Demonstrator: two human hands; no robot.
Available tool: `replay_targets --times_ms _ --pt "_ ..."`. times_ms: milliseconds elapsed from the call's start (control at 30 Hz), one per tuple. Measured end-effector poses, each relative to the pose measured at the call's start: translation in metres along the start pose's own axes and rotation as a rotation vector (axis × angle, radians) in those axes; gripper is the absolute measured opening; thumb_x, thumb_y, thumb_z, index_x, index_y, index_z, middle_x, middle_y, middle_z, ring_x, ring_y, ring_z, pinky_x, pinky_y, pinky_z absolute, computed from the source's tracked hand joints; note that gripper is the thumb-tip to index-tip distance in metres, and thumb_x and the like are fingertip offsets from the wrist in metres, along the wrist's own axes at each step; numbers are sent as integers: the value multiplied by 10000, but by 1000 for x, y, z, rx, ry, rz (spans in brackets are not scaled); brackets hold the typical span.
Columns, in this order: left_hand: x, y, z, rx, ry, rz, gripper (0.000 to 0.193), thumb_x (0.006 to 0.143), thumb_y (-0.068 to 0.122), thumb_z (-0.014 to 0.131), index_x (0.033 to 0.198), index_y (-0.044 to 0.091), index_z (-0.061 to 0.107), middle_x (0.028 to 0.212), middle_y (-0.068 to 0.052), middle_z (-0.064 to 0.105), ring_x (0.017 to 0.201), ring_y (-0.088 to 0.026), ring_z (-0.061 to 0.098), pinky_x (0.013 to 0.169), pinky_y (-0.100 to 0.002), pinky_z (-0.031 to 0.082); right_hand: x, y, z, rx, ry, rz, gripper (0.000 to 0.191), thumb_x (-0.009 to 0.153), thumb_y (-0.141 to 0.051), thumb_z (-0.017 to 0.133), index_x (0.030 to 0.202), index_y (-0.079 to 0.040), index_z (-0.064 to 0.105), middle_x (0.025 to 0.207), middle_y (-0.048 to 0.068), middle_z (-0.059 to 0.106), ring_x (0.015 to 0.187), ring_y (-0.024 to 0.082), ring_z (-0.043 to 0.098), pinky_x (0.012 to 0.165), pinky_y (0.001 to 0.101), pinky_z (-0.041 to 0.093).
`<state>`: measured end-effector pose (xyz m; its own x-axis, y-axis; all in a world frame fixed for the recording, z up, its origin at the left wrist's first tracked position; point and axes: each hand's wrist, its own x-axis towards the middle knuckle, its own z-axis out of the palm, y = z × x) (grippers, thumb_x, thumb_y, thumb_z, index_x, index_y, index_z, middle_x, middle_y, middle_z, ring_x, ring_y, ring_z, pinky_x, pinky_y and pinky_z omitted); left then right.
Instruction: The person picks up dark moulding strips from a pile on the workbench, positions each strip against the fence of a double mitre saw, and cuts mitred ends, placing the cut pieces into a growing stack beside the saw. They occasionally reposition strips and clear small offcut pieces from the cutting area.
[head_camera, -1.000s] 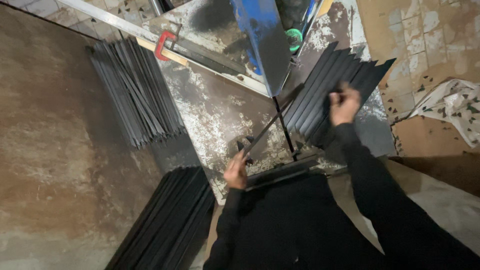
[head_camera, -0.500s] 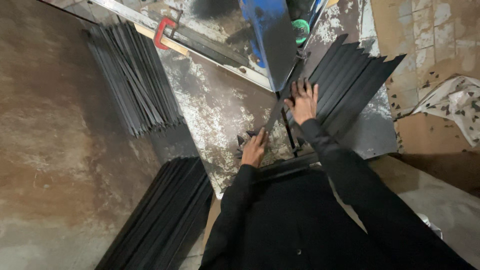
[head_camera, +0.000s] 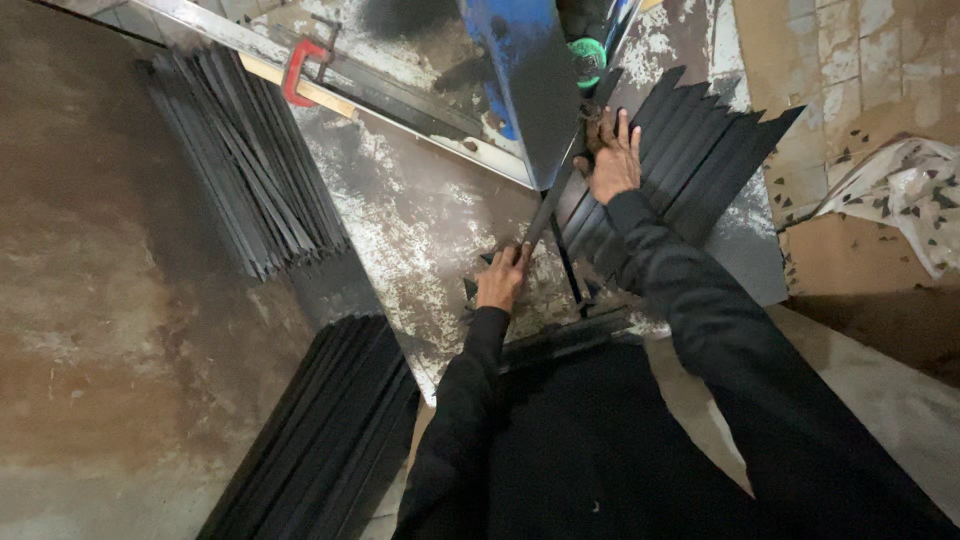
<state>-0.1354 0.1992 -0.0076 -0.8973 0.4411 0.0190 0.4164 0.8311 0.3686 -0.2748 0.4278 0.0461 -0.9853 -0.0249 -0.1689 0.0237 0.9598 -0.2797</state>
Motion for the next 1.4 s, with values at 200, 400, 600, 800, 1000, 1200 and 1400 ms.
replay_targets --times_ms 200,400,600,800,1000,1200,1400 --pt "43 9 12 -28 2 -9 514 894 90 606 1409 97 607 1055 -93 590 900 -262 658 620 -416 579 38 11 -19 11 -49 26 1112 814 -512 830 1627 -7 261 1676 266 192 1538 485 150 1222 657 135" --pt "82 18 19 -32 75 -11 327 904 68 607 1219 77 693 1059 -53 602 885 -235 681 642 -404 585 68 24 -35 -62 -83 26 1158 811 -440 874 1673 -22 224 1716 243 188 1575 483 132 1239 660 137" --pt "93 22 17 -42 43 -13 127 892 81 625 985 88 712 1079 -66 620 847 -243 688 624 -413 580 77 31 -34 -71 -104 48 1163 804 -376 885 1696 -39 220 1742 227 154 1590 462 101 1239 662 126" --pt "92 21 14 -62 99 12 111 863 91 635 951 72 700 1137 -89 636 820 -259 691 590 -411 568 49 18 -12 -41 -93 24 1428 624 -628 897 1676 17 178 1711 287 76 1592 430 65 1231 695 101" --pt "63 13 26 -78 32 56 209 870 104 636 1068 98 704 1177 -93 629 924 -288 709 689 -429 583 37 17 11 45 -158 81 1466 594 -732 835 1679 -7 166 1739 259 48 1619 392 33 1220 723 24" --pt "-92 -38 -11 -226 -349 -62 240 920 189 682 1156 166 721 1174 -90 688 853 -350 717 696 -472 580 42 31 34 -12 -113 84 1426 599 -771 762 1703 -68 197 1762 212 90 1638 375 40 1225 739 11" --pt "-233 -70 -52 -210 -262 -490 189 948 242 688 1078 118 750 998 -90 697 771 -330 697 657 -462 558 46 35 45 -30 -120 124 1499 504 -782 781 1691 -78 196 1749 188 87 1621 363 26 1213 735 -5"
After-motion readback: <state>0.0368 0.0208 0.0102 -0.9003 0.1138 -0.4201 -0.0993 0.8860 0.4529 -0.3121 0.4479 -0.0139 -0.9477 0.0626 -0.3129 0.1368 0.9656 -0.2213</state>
